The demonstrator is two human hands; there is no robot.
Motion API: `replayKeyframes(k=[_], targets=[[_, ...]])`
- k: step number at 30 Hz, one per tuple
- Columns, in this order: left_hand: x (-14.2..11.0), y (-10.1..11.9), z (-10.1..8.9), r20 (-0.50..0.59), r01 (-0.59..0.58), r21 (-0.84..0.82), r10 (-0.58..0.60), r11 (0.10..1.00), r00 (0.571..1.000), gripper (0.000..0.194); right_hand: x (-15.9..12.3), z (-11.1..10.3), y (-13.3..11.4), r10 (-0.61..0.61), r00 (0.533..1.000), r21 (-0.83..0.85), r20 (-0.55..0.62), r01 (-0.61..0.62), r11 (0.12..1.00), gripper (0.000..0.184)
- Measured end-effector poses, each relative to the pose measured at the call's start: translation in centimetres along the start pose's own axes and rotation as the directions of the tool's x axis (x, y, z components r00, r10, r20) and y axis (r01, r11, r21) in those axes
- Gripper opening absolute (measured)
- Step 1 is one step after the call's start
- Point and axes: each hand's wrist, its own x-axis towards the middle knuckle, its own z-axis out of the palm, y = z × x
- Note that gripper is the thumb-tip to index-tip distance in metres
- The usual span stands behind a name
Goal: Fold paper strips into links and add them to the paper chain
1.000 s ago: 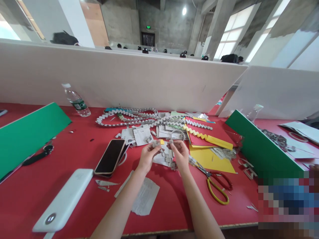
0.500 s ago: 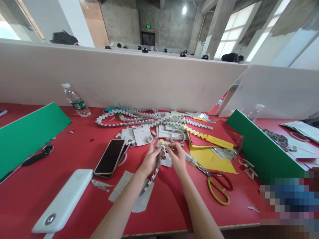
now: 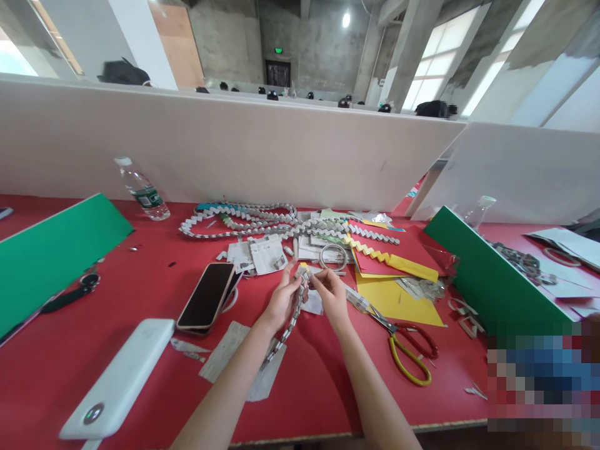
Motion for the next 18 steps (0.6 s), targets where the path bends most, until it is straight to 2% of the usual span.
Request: replayKeyframes(k=[8, 18], targets=[[0.02, 0.1, 0.1, 0.001, -0.001, 0.021, 0.001, 1.0, 1.0, 0.061, -0.14, 0.13, -0.62, -0.002, 1.0, 0.034, 0.009, 0.002, 0.999, 0.016], [-0.32, 0.09, 0.28, -0.065, 0.006, 0.155, 0.004, 0.988, 0.998, 0.058, -0.18, -0.04, 0.07, -0.051, 0.999, -0.102, -0.015, 0.049, 0.994, 0.014]])
